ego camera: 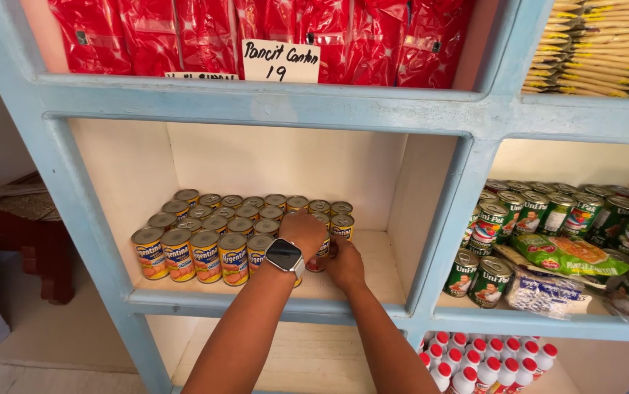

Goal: Organizing and stocking canned goods from a cardboard box onto a store shelf.

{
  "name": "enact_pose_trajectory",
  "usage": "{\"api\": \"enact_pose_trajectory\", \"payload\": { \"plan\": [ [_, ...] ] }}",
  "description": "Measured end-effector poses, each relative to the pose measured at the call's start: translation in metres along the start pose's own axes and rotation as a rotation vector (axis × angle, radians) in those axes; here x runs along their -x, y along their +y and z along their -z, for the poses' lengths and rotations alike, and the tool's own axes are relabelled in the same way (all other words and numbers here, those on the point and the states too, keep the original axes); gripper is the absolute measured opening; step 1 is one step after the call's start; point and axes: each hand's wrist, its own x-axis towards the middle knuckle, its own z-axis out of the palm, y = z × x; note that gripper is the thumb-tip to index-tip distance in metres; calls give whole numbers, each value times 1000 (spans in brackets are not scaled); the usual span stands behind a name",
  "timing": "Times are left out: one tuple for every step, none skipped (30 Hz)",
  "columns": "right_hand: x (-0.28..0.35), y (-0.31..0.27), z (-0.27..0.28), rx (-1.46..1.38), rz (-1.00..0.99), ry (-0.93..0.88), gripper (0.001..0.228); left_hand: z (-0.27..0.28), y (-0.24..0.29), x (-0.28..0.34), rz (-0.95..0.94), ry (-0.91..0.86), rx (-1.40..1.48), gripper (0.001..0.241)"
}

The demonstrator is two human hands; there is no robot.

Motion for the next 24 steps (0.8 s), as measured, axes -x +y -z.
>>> {"api": "enact_pose_trajectory", "payload": {
  "plan": [
    [0, 1, 0, 33, 64, 20, 66, -2, 0, 0, 2, 9, 0, 24],
    [0, 0, -2, 64, 132, 37, 65, -4, -2, 0, 7, 19, -4, 24],
    [0, -4, -1, 59, 137, 30, 65, -4, -4, 1, 16, 18, -8, 24],
    [2, -6, 0, 104, 117, 48, 65, -5, -5, 3, 11, 33, -3, 23],
    [5, -8, 1, 149, 97, 65, 64, -6, -5, 5, 7, 48, 3, 23],
    [2, -3, 2, 147, 95, 60, 64, -5, -4, 8, 10, 43, 2, 23],
    [0, 2, 2, 149, 103, 59, 62, -5, -2, 11, -1, 59, -5, 22],
    [-3, 5, 1, 149, 113, 56, 60, -5, -2, 15, -10, 75, -15, 22],
    [-8, 13, -1, 146, 114, 50, 60, 1, 0, 21, -5, 71, -18, 22],
    [-12, 20, -3, 128, 107, 50, 58, 6, 2, 28, -2, 68, -28, 22],
    [-16, 27, -6, 109, 100, 50, 56, 12, 4, 34, 1, 65, -38, 22],
    [-13, 24, -4, 110, 100, 48, 56, 11, 5, 41, 2, 64, -37, 22],
    [-9, 21, -3, 35, 58, 36, 54, 9, 6, 48, -18, 172, -25, 22],
    [-9, 17, 2, -38, 20, 30, 53, 9, 8, 51, -41, 288, -12, 24],
    [-7, 16, 4, -35, 25, 33, 53, 14, 14, 64, -41, 294, -10, 24],
    [-8, 13, 4, -53, 27, 25, 49, 19, 18, 77, -95, 509, 34, 28],
    [-8, 10, 4, -71, 30, 17, 46, 24, 22, 90, -150, 723, 78, 36],
    [-9, 11, 4, -74, 32, 15, 46, 23, 27, 110, -149, 722, 74, 36],
    [-11, 13, 3, -128, 100, 54, 44, 21, 33, 130, -135, 744, 219, 37],
    [-9, 18, 3, -179, 161, 97, 44, 17, 41, 150, -124, 757, 370, 39],
    [-5, 10, 6, -181, 155, 98, 44, 0, 44, 164, -127, 751, 372, 39],
    [0, 3, 9, -192, 159, 166, 41, -17, 48, 179, -85, 730, 445, 39],
    [6, -4, 12, -201, 164, 234, 39, -34, 52, 194, -42, 707, 516, 39],
    [9, -8, 15, -197, 156, 229, 39, -42, 55, 196, -37, 700, 522, 39]
  ]
}}
